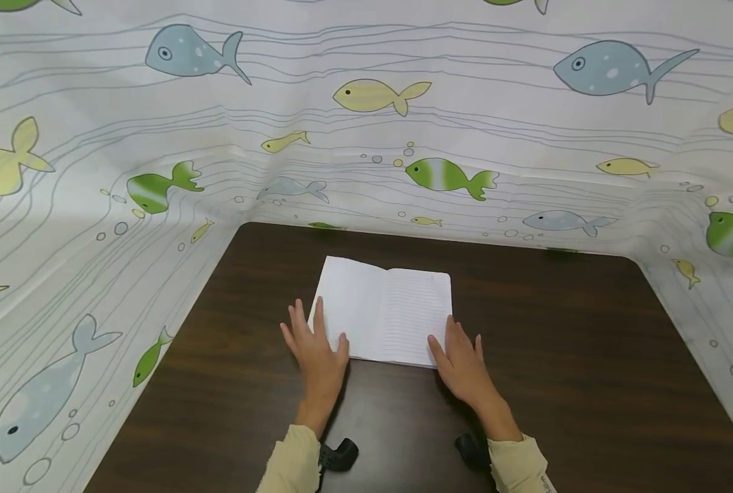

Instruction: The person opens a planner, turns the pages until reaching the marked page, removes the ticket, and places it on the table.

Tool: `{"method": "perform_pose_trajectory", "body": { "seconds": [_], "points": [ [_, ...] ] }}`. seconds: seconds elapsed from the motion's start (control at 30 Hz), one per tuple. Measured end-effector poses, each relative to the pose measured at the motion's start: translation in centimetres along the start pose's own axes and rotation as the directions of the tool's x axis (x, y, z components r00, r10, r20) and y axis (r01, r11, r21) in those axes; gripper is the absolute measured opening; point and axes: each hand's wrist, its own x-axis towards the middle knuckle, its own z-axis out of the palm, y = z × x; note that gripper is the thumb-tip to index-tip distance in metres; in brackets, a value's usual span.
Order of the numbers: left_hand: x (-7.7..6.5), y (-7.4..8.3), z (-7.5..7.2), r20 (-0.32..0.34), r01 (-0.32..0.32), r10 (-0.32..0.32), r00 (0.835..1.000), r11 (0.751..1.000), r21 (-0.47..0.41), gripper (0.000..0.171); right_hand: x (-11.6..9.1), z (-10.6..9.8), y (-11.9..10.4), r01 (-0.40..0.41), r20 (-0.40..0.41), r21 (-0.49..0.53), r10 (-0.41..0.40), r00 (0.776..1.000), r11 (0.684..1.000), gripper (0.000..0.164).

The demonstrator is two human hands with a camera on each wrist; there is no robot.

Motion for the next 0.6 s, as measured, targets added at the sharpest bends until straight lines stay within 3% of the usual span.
{"method": "perform_pose_trajectory", "body": {
  "seconds": [0.1,0.17,0.23,0.3,0.37,0.4,0.47,0.6],
  "points": [
    [-0.4,-0.1,0.5,0.119,-0.110,0.109,0.987,0.994,0.007,0.066,0.0,0.0,0.2,0.005,-0.001,-0.013,-0.005,1.000,1.000,0.081],
    [-0.7,0.0,0.8,0.243,-0.170,0.180,0.953,0.984,-0.060,0.054,-0.1,0.1,0.2,0.012,-0.004,-0.017,-0.012,1.000,1.000,0.080],
    [-1.1,0.2,1.0,0.386,-0.198,0.238,0.891,0.970,-0.141,0.046,-0.1,0.0,0.1,0.020,-0.007,-0.018,-0.020,1.000,1.000,0.080],
    [-1.4,0.6,1.1,0.521,-0.196,0.262,0.812,0.964,-0.180,0.047,-0.1,0.0,0.1,0.027,-0.012,-0.018,-0.028,1.000,0.999,0.079],
    [-1.6,0.9,1.1,0.617,-0.200,0.264,0.742,0.965,-0.172,0.052,-0.1,0.0,0.1,0.034,-0.014,-0.023,-0.034,0.999,0.999,0.079],
    [-1.7,1.0,1.1,0.642,-0.211,0.265,0.719,0.964,-0.161,0.053,-0.1,-0.1,0.0,0.036,-0.017,-0.025,-0.036,0.999,0.999,0.079],
    [-1.7,1.2,1.0,0.670,-0.228,0.260,0.696,0.964,-0.136,0.055,-0.1,-0.2,-0.1,0.048,-0.040,-0.025,-0.049,0.998,0.999,0.076],
    [-1.7,1.5,1.0,0.663,-0.252,0.269,0.699,0.960,-0.124,0.057,-0.3,-0.6,-0.4,0.062,-0.090,-0.038,-0.065,0.994,0.997,0.069]
  ]
}}
